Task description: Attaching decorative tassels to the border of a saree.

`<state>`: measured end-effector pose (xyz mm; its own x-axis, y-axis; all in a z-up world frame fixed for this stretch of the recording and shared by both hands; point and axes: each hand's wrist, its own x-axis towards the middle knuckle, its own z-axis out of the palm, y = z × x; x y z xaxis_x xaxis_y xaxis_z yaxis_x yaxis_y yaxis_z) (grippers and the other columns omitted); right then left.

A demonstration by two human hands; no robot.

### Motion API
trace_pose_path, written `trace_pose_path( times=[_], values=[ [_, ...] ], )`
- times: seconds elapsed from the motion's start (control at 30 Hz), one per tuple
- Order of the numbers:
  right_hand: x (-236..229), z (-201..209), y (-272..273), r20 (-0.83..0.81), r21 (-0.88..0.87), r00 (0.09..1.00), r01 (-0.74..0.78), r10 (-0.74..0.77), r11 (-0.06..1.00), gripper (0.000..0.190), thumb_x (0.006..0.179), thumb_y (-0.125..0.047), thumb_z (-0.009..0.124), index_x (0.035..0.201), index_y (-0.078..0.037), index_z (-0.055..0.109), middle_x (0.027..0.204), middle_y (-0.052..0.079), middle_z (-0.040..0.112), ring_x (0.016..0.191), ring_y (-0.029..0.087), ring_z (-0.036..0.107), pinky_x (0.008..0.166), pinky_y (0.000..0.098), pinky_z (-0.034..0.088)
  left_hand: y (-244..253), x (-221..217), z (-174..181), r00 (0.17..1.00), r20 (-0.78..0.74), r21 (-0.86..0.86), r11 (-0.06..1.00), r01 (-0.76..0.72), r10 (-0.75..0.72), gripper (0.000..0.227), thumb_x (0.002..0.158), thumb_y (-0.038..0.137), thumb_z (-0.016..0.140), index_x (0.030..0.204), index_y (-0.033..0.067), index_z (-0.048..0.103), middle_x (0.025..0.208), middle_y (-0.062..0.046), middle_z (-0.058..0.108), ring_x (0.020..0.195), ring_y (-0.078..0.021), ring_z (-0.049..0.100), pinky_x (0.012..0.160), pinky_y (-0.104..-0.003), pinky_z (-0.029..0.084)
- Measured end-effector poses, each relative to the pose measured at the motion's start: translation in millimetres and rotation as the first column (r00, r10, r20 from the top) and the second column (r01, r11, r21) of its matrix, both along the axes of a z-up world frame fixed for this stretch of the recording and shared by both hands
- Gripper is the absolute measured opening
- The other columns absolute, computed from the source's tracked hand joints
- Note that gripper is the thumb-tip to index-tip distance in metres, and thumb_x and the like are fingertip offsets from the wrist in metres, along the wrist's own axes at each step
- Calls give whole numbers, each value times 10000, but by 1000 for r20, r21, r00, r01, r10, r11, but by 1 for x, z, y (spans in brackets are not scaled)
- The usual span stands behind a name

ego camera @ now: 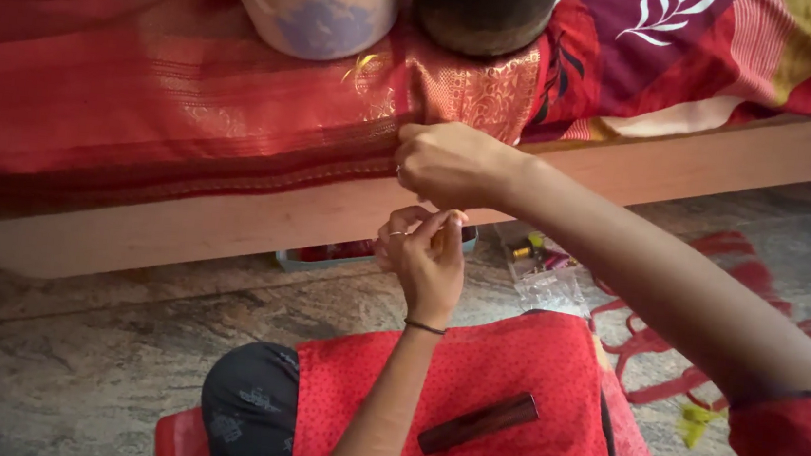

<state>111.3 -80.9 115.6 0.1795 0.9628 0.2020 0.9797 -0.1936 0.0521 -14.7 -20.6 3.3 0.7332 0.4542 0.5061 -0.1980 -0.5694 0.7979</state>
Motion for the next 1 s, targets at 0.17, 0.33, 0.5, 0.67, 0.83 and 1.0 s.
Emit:
trace_pose_path(
  times=[0.17, 0.33, 0.5, 0.67, 0.83, 1.0],
  values=[
    [-6, 1, -4, 105, -198, 983, 168, -150, 966, 77, 757, -130, 715, 706, -73, 722, 816, 84, 698, 876, 279, 665, 731, 401, 581, 2, -1, 7, 987, 134, 102, 990, -99, 85, 89, 867, 172, 750, 929, 149, 809, 1124, 0, 715, 1172, -273, 492, 1058, -445, 279],
    [-54, -2, -47, -157, 500, 980, 185, -122, 846, 112, 785, -13, 700, 891, -34, 727, 909, 137, 702, 844, 337, 690, 738, 420, 559, 6, 7, 1, 994, 101, 15, 999, -53, 51, 57, 829, 143, 770, 839, 135, 826, 943, -12, 767, 1003, -206, 578, 936, -365, 387],
    [-69, -47, -66, -408, 439, 855, 492, -320, 752, 147, 800, -13, 711, 935, -46, 755, 822, 154, 718, 729, 318, 719, 656, 413, 563, 7, 17, -15, 926, 185, -686, 631, 361, -329, 132, 925, 75, 657, 915, 20, 777, 934, -5, 725, 867, -78, 646, 784, -209, 495],
    [-62, -80, -68, -523, 433, 798, 552, -300, 713, 172, 801, -61, 749, 972, -40, 762, 816, 158, 730, 689, 287, 737, 623, 391, 573, 4, 11, -9, 903, 187, -839, 415, 351, -386, 160, 944, 13, 630, 895, -63, 762, 915, -7, 690, 814, -76, 559, 708, -225, 401],
    [-78, -49, -91, -437, 463, 855, 480, -279, 745, 196, 833, -44, 747, 1026, -25, 772, 872, 137, 739, 745, 278, 734, 658, 390, 574, 8, 9, -11, 944, 177, -638, 699, 325, -277, 120, 911, 91, 698, 864, 20, 781, 958, -3, 731, 898, -97, 658, 821, -242, 520],
    [-72, 10, -77, -128, 395, 986, 152, -110, 906, 297, 696, -2, 709, 986, 30, 761, 917, 163, 697, 878, 319, 674, 756, 409, 556, 5, 3, -4, 993, 96, -144, 986, 88, -74, 61, 855, 119, 775, 881, 92, 822, 967, -21, 772, 994, -213, 622, 914, -354, 487]
  ],
)
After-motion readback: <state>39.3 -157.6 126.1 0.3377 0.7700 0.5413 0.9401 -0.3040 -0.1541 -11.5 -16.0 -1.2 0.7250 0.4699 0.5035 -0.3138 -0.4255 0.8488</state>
